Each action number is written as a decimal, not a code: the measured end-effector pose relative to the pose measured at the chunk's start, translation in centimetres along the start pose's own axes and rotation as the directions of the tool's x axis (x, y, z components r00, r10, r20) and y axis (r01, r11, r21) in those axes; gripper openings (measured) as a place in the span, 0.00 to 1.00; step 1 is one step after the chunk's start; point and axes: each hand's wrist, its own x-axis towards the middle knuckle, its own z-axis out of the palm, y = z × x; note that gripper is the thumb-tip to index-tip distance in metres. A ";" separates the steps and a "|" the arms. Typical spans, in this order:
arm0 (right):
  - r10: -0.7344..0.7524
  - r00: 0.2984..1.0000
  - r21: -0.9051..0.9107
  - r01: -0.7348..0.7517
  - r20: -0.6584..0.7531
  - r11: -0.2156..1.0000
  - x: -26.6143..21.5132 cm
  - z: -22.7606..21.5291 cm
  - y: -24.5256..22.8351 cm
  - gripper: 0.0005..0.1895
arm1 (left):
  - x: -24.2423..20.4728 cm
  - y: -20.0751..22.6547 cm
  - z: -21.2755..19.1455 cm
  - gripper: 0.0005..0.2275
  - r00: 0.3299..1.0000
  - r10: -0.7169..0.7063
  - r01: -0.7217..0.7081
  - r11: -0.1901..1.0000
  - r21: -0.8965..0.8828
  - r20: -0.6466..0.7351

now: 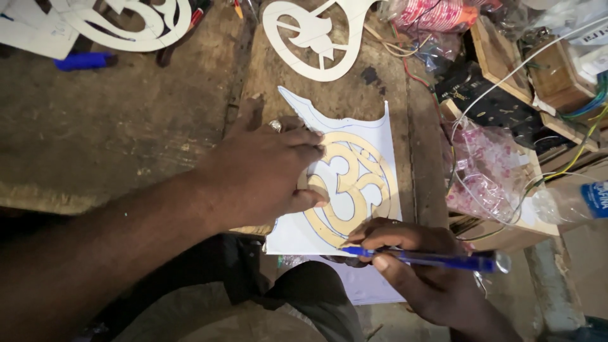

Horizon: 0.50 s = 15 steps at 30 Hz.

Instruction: Trace a wooden pattern onto a piece of paper using a blue pen.

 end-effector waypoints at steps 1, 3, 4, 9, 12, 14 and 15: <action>-0.003 1.000 -0.002 0.002 -0.003 1.000 -0.7 -0.2 0.7 0.11 | 0.0 0.3 -0.7 0.33 1.000 0.002 -0.002 1.000 0.003 -0.002; 0.157 0.976 0.094 -0.144 -0.151 0.985 -2.1 -0.5 2.2 0.15 | 0.0 0.8 -2.0 0.33 0.987 -0.062 0.068 0.997 -0.032 0.148; 0.154 0.975 0.093 -0.141 -0.157 0.986 -1.3 -0.5 1.6 0.15 | 0.0 0.8 -2.0 0.33 0.988 -0.059 0.063 0.998 -0.027 0.146; 0.116 0.861 -0.188 -0.237 -0.495 0.953 -0.3 -1.0 2.3 0.12 | -0.1 0.0 -0.2 0.32 1.000 0.009 -0.008 0.999 -0.041 0.013; 0.237 0.846 -0.152 -0.345 -0.478 0.926 -1.1 -1.0 4.2 0.15 | -0.1 0.2 -0.7 0.32 1.000 -0.013 0.015 0.997 -0.070 0.027; 0.328 0.824 -0.125 -0.427 -0.461 0.896 -1.5 -1.0 4.9 0.19 | -0.2 0.4 -1.0 0.32 0.997 -0.041 0.046 0.996 -0.081 0.060; 0.415 0.797 -0.102 -0.503 -0.438 0.858 -1.7 -0.9 5.3 0.22 | -0.2 0.5 -1.1 0.32 0.993 -0.073 0.082 0.992 -0.092 0.091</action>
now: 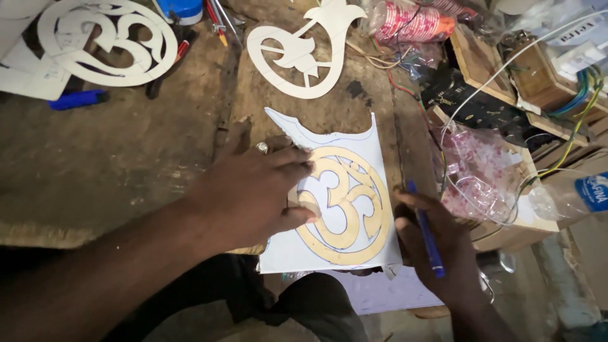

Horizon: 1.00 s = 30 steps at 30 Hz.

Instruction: Trace a wooden pattern onto a piece of paper using a blue pen.

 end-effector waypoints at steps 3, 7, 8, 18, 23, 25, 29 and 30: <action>-0.456 0.890 -0.093 0.453 -0.009 0.887 0.2 0.4 -2.9 0.21 | 0.0 -0.6 0.9 0.31 0.995 0.053 -0.053 0.999 -0.006 -0.084; -0.031 0.996 -0.161 0.044 0.080 0.986 0.1 0.3 -1.6 0.31 | 0.0 -0.4 0.6 0.30 0.981 0.111 -0.109 0.994 0.020 -0.162; -0.221 0.973 -0.170 0.230 0.073 0.958 0.1 0.3 -2.1 0.31 | -0.1 -0.3 0.3 0.31 0.993 0.060 -0.060 0.998 -0.002 -0.099; -0.494 0.863 -0.144 0.504 0.104 0.851 -0.2 0.9 -1.7 0.39 | -0.1 -0.5 0.7 0.32 0.990 0.076 -0.072 0.997 0.037 -0.120; -0.496 0.865 -0.086 0.501 0.073 0.861 -0.4 1.4 -1.1 0.39 | -0.1 -0.6 0.7 0.32 0.977 0.111 -0.103 0.993 0.054 -0.184; -0.548 0.834 -0.081 0.551 0.056 0.830 -0.5 1.5 -0.8 0.39 | 0.0 -0.5 0.6 0.32 0.981 0.101 -0.094 0.994 0.053 -0.166; -0.468 0.877 -0.131 0.479 0.104 0.868 -0.4 1.4 -0.5 0.41 | 0.6 -0.3 0.0 0.29 0.934 0.161 -0.155 0.987 0.044 -0.319; -0.430 0.895 -0.147 0.445 0.118 0.884 -0.4 1.4 -0.5 0.41 | 0.7 -0.2 -0.3 0.25 0.908 0.198 -0.177 0.980 0.088 -0.370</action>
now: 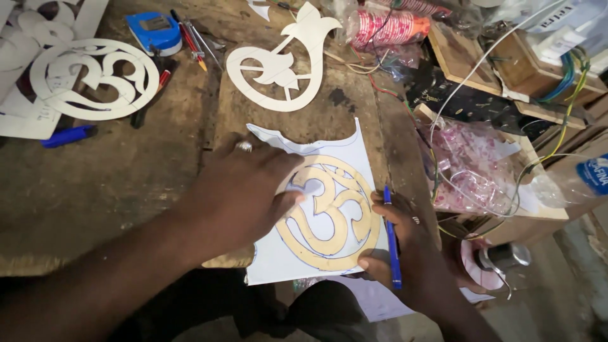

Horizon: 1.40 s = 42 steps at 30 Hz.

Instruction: Trace a wooden pattern onto a piece of paper using a blue pen.

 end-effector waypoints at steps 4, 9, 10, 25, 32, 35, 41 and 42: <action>0.048 0.998 0.033 -0.049 0.029 0.998 0.3 -0.1 0.0 0.42 | 2.5 1.7 -2.0 0.21 0.955 -0.218 0.217 0.976 0.029 0.198; 0.039 0.999 0.082 -0.040 0.012 0.996 0.4 0.0 -0.1 0.40 | 3.8 1.5 -1.8 0.21 0.848 -0.399 0.434 0.900 -0.027 0.348; 0.039 0.999 0.081 -0.040 0.009 0.996 0.3 0.0 -0.1 0.40 | 3.9 1.5 -1.7 0.21 0.849 -0.397 0.432 0.901 -0.027 0.347; 0.007 1.000 0.011 -0.007 -0.012 1.000 0.1 0.2 -0.2 0.41 | 5.0 0.5 -0.3 0.21 0.823 -0.446 0.543 0.799 -0.257 0.351; -0.003 1.000 -0.084 0.003 -0.005 0.996 0.1 0.0 -0.3 0.40 | 5.3 0.2 0.0 0.19 0.804 -0.463 0.567 0.787 -0.244 0.373; 0.075 0.997 0.005 -0.076 0.031 0.997 0.0 0.1 -0.3 0.40 | 5.5 -0.4 0.4 0.19 0.805 -0.461 0.574 0.766 -0.290 0.373; 0.059 0.998 -0.023 -0.058 0.018 0.998 -0.1 0.4 0.3 0.41 | 5.8 -1.0 1.0 0.17 0.773 -0.468 0.633 0.612 -0.474 0.428; 0.041 0.999 -0.013 -0.041 0.014 0.999 -0.1 0.4 0.3 0.41 | 5.8 -1.2 1.1 0.16 0.782 -0.460 0.623 0.583 -0.521 0.420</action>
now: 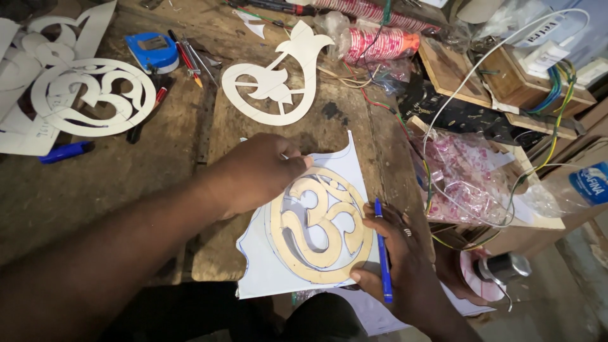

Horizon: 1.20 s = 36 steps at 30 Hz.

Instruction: Trace a wooden pattern onto a piece of paper using a blue pen.

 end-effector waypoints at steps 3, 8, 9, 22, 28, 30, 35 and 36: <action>0.026 0.999 0.003 -0.026 0.022 1.000 0.2 0.1 0.1 0.42 | -0.2 0.9 -0.2 0.16 0.999 -0.044 0.046 0.997 -0.067 0.030; 0.030 0.999 0.036 -0.031 0.018 0.999 -0.3 0.3 0.5 0.42 | 0.5 1.0 0.2 0.16 0.999 0.010 -0.001 0.987 -0.160 0.054; 0.036 0.999 0.056 -0.037 0.018 0.998 -0.3 0.3 0.4 0.42 | 0.7 0.9 0.4 0.16 0.998 0.038 -0.027 0.980 -0.198 0.052; -0.083 0.994 -0.059 0.079 -0.066 0.995 -0.1 0.1 0.6 0.43 | -0.1 2.0 1.0 0.24 0.759 0.613 -0.598 0.789 -0.138 0.218; -0.145 0.987 0.133 0.153 -0.063 0.979 -0.2 -0.2 0.2 0.41 | -1.0 3.4 -0.6 0.22 0.883 0.381 -0.330 0.919 -0.215 0.273; 0.049 0.994 0.362 -0.009 -0.102 0.932 -1.5 0.0 0.9 0.44 | -1.0 3.6 -1.3 0.21 0.932 0.211 -0.179 0.975 -0.133 0.295; 0.204 0.962 0.546 -0.074 -0.182 0.835 -2.6 0.0 1.6 0.45 | -0.1 3.4 -4.6 0.15 0.967 0.246 -0.255 0.941 -0.225 -0.068; 0.262 0.947 0.625 -0.092 -0.185 0.775 -2.4 -0.1 0.9 0.46 | 0.1 3.1 -5.3 0.14 0.951 0.235 -0.286 0.917 -0.280 -0.202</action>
